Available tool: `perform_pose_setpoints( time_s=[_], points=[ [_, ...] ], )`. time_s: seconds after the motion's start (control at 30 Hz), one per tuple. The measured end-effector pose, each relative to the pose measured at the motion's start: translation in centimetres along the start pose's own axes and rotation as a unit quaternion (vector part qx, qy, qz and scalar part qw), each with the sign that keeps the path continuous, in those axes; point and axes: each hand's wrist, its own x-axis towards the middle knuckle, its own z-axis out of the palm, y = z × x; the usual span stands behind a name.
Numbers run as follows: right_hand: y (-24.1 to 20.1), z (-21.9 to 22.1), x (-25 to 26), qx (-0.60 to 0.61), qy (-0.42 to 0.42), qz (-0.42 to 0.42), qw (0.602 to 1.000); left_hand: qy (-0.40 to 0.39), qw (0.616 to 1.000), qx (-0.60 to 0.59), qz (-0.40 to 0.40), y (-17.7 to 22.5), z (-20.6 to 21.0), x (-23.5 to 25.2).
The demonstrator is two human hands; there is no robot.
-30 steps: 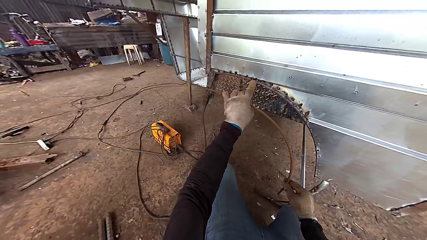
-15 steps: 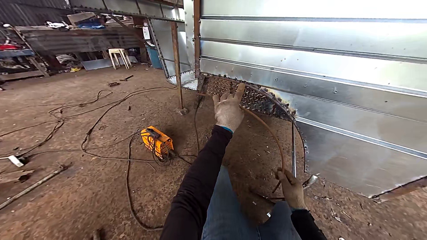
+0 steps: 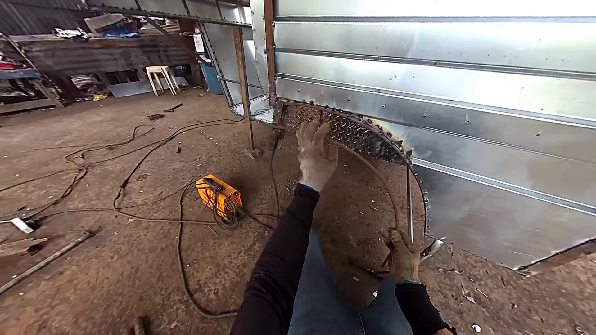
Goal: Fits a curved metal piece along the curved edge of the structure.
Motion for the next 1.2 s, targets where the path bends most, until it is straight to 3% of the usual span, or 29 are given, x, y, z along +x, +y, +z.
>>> perform_pose_setpoints(
  time_s=[0.07, 0.13, 0.23, 0.3, 0.37, 0.63, 0.77, 1.2],
  points=[
    [0.0, 0.0, -0.1, 0.010, 0.003, 0.001, 1.000, 0.052, 0.997, -0.034, -0.037, 0.3, -0.1, -1.3],
    [-0.3, 0.0, -0.1, 0.025, 0.006, 0.006, 1.000, 0.079, 0.980, -0.076, -0.168, 2.0, -0.3, -2.6],
    [-0.5, -0.2, -0.1, 0.026, 0.004, 0.007, 1.000, -0.027, 0.889, -0.255, -0.379, 3.9, -1.0, -3.0],
    [-0.3, -0.5, 0.0, 0.019, -0.001, -0.002, 1.000, -0.105, 0.811, -0.394, -0.420, 4.0, -1.0, -2.9],
    [-0.1, -0.7, 0.1, 0.007, -0.004, -0.012, 1.000, -0.134, 0.769, -0.459, -0.424, 4.0, -0.9, -2.7],
    [-0.6, -1.0, 0.4, -0.022, -0.014, -0.024, 0.999, -0.172, 0.783, -0.441, -0.403, 4.7, -0.8, -1.4],
    [-0.4, -1.2, 1.2, -0.011, -0.022, -0.022, 0.999, -0.154, 0.762, -0.474, -0.414, 4.7, -0.2, -1.2],
    [0.3, -1.9, 1.3, 0.001, -0.024, -0.030, 0.999, -0.137, 0.751, -0.496, -0.413, 4.5, -0.3, -2.1]
  ],
)
